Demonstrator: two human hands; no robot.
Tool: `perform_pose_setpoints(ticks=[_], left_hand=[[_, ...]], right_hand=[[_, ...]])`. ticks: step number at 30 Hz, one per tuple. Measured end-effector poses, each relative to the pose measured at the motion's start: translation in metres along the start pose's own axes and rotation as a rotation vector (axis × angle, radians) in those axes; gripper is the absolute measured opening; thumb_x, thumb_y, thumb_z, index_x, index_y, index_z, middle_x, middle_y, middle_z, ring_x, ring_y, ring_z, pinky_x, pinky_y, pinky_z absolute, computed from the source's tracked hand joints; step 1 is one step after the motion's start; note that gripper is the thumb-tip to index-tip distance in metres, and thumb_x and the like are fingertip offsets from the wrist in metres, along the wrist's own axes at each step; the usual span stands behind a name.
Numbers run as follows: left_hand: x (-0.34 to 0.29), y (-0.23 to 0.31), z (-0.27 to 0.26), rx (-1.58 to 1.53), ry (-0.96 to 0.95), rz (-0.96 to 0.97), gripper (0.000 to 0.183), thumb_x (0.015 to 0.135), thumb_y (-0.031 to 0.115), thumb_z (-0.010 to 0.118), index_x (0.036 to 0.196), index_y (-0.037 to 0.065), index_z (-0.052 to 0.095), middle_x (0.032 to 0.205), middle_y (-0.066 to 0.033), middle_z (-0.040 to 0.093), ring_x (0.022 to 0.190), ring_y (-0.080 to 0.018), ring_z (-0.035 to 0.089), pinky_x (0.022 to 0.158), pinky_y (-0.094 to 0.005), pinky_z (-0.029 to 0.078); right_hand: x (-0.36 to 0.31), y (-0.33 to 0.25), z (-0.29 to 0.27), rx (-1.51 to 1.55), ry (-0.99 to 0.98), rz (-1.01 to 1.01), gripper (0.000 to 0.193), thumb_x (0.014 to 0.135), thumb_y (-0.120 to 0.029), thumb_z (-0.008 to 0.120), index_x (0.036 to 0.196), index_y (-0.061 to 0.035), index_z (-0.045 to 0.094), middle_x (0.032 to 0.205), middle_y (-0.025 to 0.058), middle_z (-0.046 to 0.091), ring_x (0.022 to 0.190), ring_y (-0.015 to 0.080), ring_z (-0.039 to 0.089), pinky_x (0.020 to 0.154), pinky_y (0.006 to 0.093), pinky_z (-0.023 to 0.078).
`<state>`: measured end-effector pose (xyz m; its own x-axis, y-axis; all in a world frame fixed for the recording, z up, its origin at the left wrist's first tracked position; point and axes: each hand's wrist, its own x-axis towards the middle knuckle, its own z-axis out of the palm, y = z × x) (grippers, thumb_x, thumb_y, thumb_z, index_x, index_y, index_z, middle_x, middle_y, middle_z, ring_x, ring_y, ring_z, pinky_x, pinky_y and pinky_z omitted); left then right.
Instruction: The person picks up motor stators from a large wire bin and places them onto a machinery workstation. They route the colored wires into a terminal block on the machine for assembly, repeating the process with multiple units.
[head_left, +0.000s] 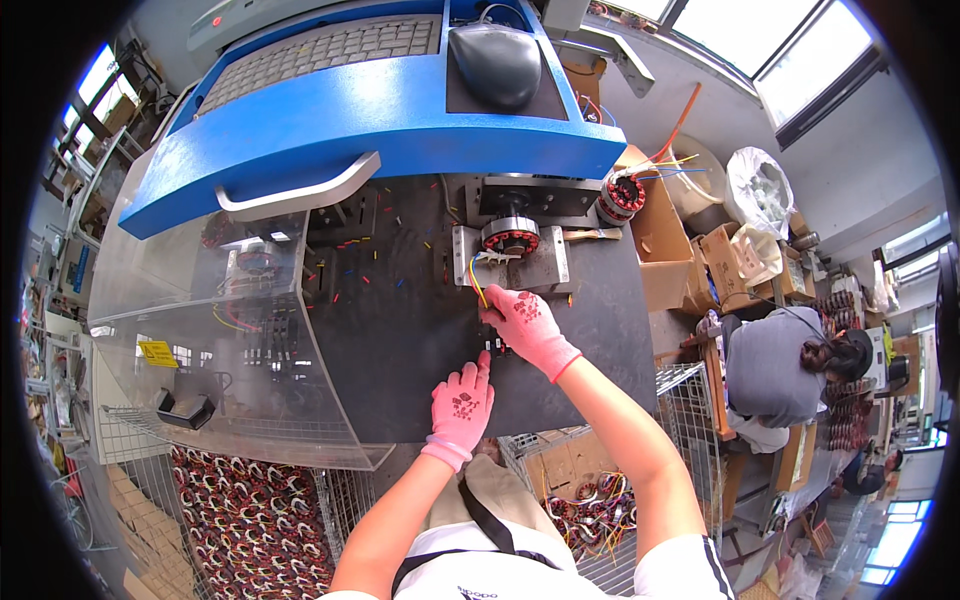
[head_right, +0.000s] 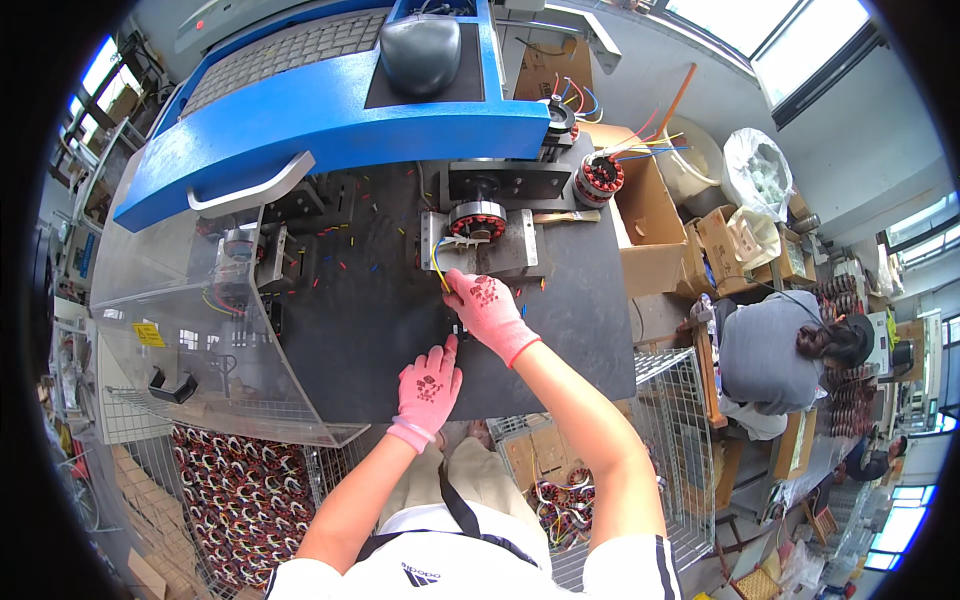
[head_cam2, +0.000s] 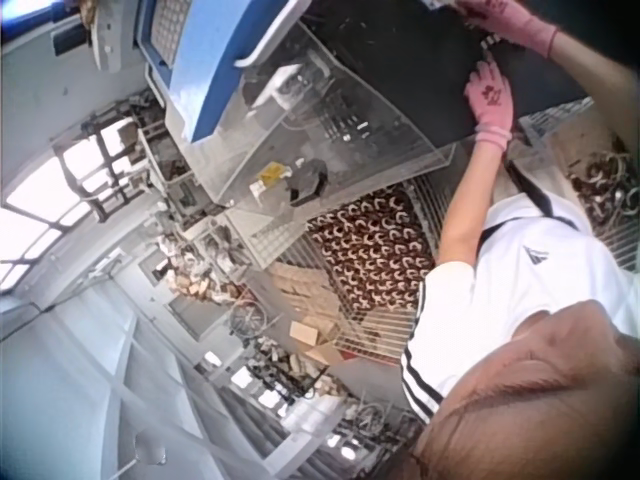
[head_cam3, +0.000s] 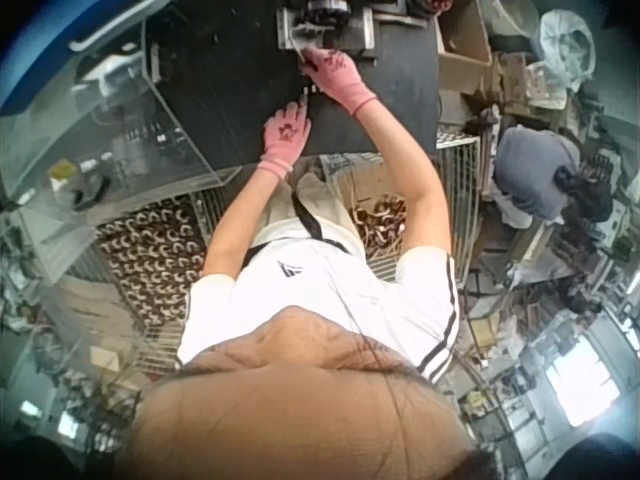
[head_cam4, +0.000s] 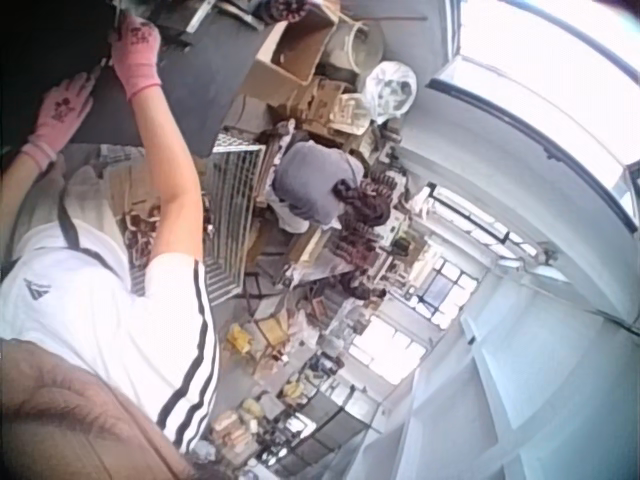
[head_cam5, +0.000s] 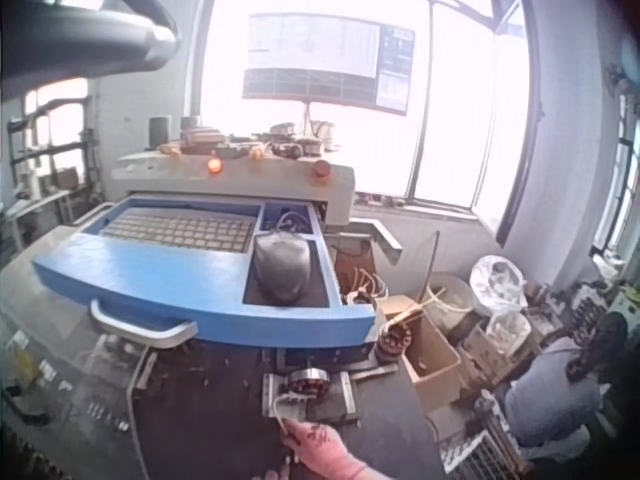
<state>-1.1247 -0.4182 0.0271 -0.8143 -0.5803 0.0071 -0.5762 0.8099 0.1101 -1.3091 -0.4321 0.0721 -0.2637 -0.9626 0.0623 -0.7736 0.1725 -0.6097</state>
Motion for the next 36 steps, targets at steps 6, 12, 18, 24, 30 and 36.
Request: perform_pose_setpoints(ticks=[6, 12, 18, 24, 30, 36], left_hand=[[-0.027, 0.004, -0.028, -0.604, 0.146, -0.025, 0.055, 0.088, 0.028, 0.058, 0.136, 0.004, 0.044, 0.112, -0.0135, 0.057, 0.089, -0.0325, 0.062, 0.074, -0.0426, 0.052], [-0.081, -0.005, -0.022, -0.456, 0.109, 0.261, 0.050, 0.091, 0.022, 0.057, 0.137, 0.005, 0.045, 0.119, -0.0140, 0.056, 0.107, -0.0270, 0.058, 0.098, -0.0357, 0.044], [-0.157, -0.045, -0.018, -0.525, 0.069, 0.210, 0.039, 0.094, 0.029, 0.052, 0.126, 0.007, 0.053, 0.125, -0.0093, 0.055, 0.117, -0.0271, 0.052, 0.101, -0.0385, 0.040], [-0.239, -0.091, -0.041, -0.506, -0.247, -0.123, 0.043, 0.096, 0.033, 0.049, 0.128, 0.005, 0.051, 0.107, -0.0134, 0.059, 0.103, -0.0309, 0.058, 0.087, -0.0381, 0.048], [-0.301, -0.100, -0.026, -0.590, 0.054, -0.672, 0.046, 0.096, 0.038, 0.048, 0.130, 0.007, 0.053, 0.112, -0.0143, 0.059, 0.103, -0.0307, 0.059, 0.088, -0.0381, 0.048], [-0.266, -0.138, -0.026, -0.504, 0.373, -0.577, 0.036, 0.093, 0.030, 0.056, 0.119, 0.005, 0.058, 0.113, -0.0191, 0.058, 0.108, -0.0356, 0.057, 0.093, -0.0403, 0.046]], right_hand=[[-0.021, -0.011, -0.014, -0.059, 0.139, -0.031, 0.022, 0.085, -0.022, 0.066, 0.100, -0.0069, 0.062, 0.082, 0.0115, 0.067, 0.078, 0.0298, 0.066, 0.067, 0.0379, 0.051], [-0.073, -0.121, 0.011, 0.530, -0.370, -0.147, 0.063, 0.082, -0.044, 0.068, 0.127, -0.0013, 0.056, 0.121, 0.0170, 0.061, 0.112, 0.0276, 0.060, 0.099, 0.0366, 0.046], [-0.099, -0.190, 0.069, 0.658, -0.454, -0.141, 0.031, 0.093, -0.032, 0.056, 0.115, -0.0102, 0.064, 0.104, 0.0101, 0.066, 0.100, 0.0234, 0.063, 0.089, 0.0341, 0.048], [-0.140, -0.118, 0.017, 0.882, -0.295, 0.079, 0.021, 0.091, -0.014, 0.065, 0.106, -0.0014, 0.067, 0.090, 0.0031, 0.068, 0.084, 0.0112, 0.058, 0.077, 0.0264, 0.048], [-0.237, 0.014, -0.030, 0.572, 0.092, 0.421, 0.035, 0.097, -0.025, 0.056, 0.106, 0.0075, 0.065, 0.093, 0.0125, 0.070, 0.083, 0.0187, 0.057, 0.078, 0.0345, 0.048], [-0.270, 0.019, -0.079, 0.477, 0.731, 0.758, 0.033, 0.099, -0.020, 0.045, 0.119, 0.0013, 0.062, 0.109, 0.0147, 0.067, 0.097, 0.0251, 0.063, 0.085, 0.0357, 0.049]])
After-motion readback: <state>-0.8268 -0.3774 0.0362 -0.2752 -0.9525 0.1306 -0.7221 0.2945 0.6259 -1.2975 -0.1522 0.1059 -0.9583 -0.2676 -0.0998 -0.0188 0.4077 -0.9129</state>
